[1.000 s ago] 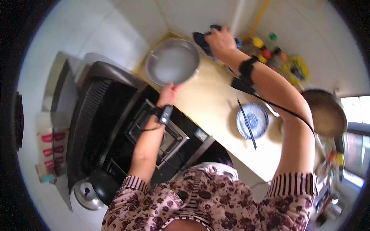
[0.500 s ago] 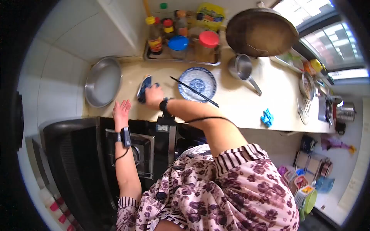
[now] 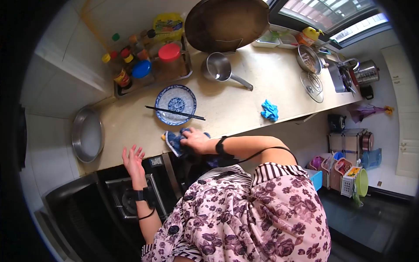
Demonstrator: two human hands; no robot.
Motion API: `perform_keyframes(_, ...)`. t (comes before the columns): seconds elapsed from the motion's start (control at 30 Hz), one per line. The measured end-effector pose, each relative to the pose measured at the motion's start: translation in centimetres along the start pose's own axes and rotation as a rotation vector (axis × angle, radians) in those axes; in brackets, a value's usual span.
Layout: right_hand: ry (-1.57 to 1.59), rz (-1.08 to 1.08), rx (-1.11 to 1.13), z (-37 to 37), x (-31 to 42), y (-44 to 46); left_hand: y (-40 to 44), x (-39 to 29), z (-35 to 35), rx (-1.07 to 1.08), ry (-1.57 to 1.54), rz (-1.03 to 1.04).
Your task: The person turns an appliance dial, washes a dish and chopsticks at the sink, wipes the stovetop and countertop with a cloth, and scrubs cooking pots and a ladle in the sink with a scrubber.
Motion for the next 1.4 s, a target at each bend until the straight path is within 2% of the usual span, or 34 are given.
perform_keyframes(0.13,-0.041,0.114,-0.049,-2.5,-5.5,-5.5,-2.0,1.1,2.5,0.046,0.013,-0.048)
perform_keyframes(0.27,0.13,0.284,-0.237,-5.8,-10.3,-10.2,-2.5,3.8,4.5,0.147,0.013,-0.074)
perform_keyframes(0.4,0.3,0.319,-0.629,-13.7,-16.4,-15.7,-6.4,4.8,10.1,0.198,0.088,-0.116)
perform_keyframes(0.43,0.303,0.326,-0.743,-14.6,-15.7,-13.1,-4.7,5.0,7.8,0.21,0.069,-0.131)
perform_keyframes(0.5,0.238,0.363,-0.926,-19.1,-19.7,-14.1,-6.5,5.9,11.2,0.236,0.108,-0.18)
perform_keyframes(0.6,0.098,0.49,-0.931,-22.1,-27.7,-13.0,-9.3,7.1,16.0,0.25,0.145,-0.247)
perform_keyframes(0.67,-0.128,0.446,-0.75,-21.0,-30.6,-7.6,-9.8,6.8,16.7,0.256,0.17,-0.268)
perform_keyframes(0.7,-0.157,0.42,-0.61,-19.7,-33.1,-6.5,-10.8,7.4,18.3,0.272,0.176,-0.285)
perform_keyframes(0.73,-0.139,0.436,-0.508,-20.2,-32.4,-6.8,-11.6,7.8,19.5,0.298,0.173,-0.295)
perform_keyframes(0.8,-0.164,0.271,-0.596,-21.7,-34.2,-7.4,-13.2,8.0,23.0,0.335,0.229,-0.326)
perform_keyframes(0.87,-0.095,0.329,-0.627,-23.5,-36.1,-8.6,-14.3,7.3,25.5,0.375,0.298,-0.344)
perform_keyframes(0.9,-0.085,0.447,-0.659,-24.5,-36.3,-8.3,-14.7,5.5,25.4,0.385,0.329,-0.348)
perform_keyframes(1.03,0.025,0.796,-0.832,-26.5,-42.4,-13.0,-14.8,5.9,30.1,0.53,0.439,-0.323)
perform_keyframes(1.17,0.034,0.793,-0.819,-23.3,-41.4,-16.7,-13.2,7.9,34.6,0.726,0.732,-0.15)
perform_keyframes(1.27,0.092,0.725,-0.771,-19.9,-37.5,-21.9,-13.7,8.7,39.8,0.891,0.957,0.236)
perform_keyframes(1.37,0.033,0.634,-0.725,-15.9,-33.2,-25.2,-14.5,9.2,42.7,0.983,1.102,0.497)
perform_keyframes(1.4,0.025,0.588,-0.715,-15.1,-32.2,-26.6,-14.8,9.7,43.5,0.987,1.141,0.521)
Point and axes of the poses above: each hand's wrist, its own y-axis towards the middle knuckle, its own z-axis out of the palm, x = y × z, the point moved 5 cm from there along y, towards the middle knuckle, and after that the axes turned 9 degrees about y, right-handed, at the moved point
